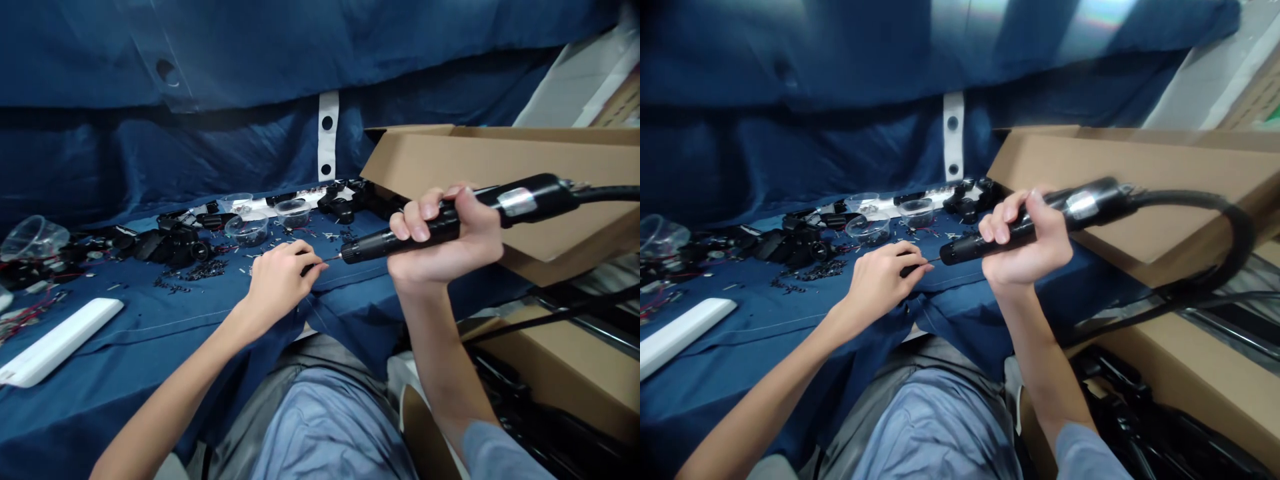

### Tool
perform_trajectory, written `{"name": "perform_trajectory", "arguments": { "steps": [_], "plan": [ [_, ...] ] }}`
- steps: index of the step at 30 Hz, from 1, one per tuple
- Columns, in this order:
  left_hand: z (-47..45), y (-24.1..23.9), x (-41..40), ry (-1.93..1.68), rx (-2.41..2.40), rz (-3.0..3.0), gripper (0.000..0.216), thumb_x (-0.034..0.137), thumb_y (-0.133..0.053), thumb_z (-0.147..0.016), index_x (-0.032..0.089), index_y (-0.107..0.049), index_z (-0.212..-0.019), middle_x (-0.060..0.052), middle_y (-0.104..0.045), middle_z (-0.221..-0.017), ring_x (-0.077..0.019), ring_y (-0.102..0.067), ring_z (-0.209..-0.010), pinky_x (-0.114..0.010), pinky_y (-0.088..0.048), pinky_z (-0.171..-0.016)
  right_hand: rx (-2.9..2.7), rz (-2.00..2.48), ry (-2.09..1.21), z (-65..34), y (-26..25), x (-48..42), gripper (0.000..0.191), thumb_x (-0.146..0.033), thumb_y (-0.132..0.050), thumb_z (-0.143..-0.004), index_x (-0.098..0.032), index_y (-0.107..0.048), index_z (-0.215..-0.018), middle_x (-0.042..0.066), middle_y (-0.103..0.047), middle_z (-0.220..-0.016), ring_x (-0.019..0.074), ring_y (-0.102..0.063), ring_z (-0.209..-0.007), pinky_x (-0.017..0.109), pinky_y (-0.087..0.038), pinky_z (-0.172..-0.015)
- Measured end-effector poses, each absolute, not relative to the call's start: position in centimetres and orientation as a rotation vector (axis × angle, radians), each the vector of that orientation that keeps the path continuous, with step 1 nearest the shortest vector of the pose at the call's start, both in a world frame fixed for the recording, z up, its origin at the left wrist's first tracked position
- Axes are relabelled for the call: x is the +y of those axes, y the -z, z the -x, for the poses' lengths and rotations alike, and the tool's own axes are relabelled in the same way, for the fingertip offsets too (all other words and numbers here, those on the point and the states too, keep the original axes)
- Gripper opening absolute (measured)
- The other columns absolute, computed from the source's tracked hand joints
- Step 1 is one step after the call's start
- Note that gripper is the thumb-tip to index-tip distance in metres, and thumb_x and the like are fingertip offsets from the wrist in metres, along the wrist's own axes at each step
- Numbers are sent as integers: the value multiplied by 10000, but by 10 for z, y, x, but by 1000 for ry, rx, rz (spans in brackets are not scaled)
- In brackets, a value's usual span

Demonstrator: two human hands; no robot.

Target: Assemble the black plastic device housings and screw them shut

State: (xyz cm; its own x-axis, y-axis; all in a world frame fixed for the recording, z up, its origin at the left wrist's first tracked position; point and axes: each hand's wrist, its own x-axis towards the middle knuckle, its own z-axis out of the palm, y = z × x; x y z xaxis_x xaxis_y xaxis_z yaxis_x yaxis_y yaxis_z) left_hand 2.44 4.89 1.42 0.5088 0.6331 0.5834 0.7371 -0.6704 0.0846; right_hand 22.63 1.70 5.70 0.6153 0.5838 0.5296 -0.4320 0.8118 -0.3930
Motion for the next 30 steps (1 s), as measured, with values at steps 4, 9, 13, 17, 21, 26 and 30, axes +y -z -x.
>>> {"name": "perform_trajectory", "arguments": {
  "steps": [4, 9, 13, 17, 21, 26, 30],
  "plan": [
    [-36, -11, 79, 869, -1167, 2636, 122, 379, -782, -931, 283, -853, -903, -8, -804, -1103, -228, -729, -933, -317, -420, -634, -665, 267, -528, -243, -56, 25, 242, -360, -631, -770, -235, -440, -691, -60, -394, -608, 66, -334, -418, 240, -284, -418],
    [-49, -3, 107, 929, -1085, 2623, 163, 448, -837, -870, 288, -853, -844, -16, -799, -1152, -240, -708, -973, -321, -439, -671, -663, 274, -403, -261, -54, 29, 255, -359, -625, -805, -235, -429, -698, -60, -370, -624, 65, -349, -423, 241, -308, -429],
    [-51, -2, 111, 1033, -977, 2541, 270, 503, -816, -874, 245, -831, -795, -48, -802, -1133, -246, -712, -1007, -332, -480, -719, -644, 259, -393, -266, -56, 26, 256, -359, -625, -798, -226, -454, -661, -52, -374, -620, 57, -356, -427, 235, -313, -424],
    [-43, -7, 91, 1147, -855, 2477, 285, 512, -770, -917, 250, -825, -818, -59, -804, -1122, -238, -722, -1041, -330, -519, -791, -651, 260, -443, -265, -61, 16, 258, -351, -593, -815, -216, -464, -637, -42, -372, -620, 50, -346, -427, 229, -325, -421],
    [-28, -9, 57, 1119, -779, 2405, 257, 502, -787, -905, 262, -825, -821, -64, -805, -1082, -258, -720, -1057, -330, -525, -812, -663, 194, -535, -256, -67, -2, 229, -310, -654, -800, -214, -502, -658, -49, -390, -612, 45, -339, -407, 226, -302, -399],
    [-12, -8, 29, 991, -797, 2332, 260, 531, -829, -851, 277, -823, -796, -68, -807, -1028, -289, -707, -1063, -331, -511, -775, -798, 139, -662, -240, -69, -23, 185, -284, -728, -791, -232, -565, -722, -67, -428, -599, 49, -315, -377, 230, -289, -368],
    [-8, -10, 21, 994, -863, 2386, 297, 571, -823, -842, 281, -817, -775, -72, -806, -1010, -301, -705, -1066, -339, -510, -773, -905, 80, -728, -227, -64, -27, 176, -309, -732, -819, -244, -585, -748, -78, -473, -590, 56, -279, -358, 242, -308, -349]
  ]
}}
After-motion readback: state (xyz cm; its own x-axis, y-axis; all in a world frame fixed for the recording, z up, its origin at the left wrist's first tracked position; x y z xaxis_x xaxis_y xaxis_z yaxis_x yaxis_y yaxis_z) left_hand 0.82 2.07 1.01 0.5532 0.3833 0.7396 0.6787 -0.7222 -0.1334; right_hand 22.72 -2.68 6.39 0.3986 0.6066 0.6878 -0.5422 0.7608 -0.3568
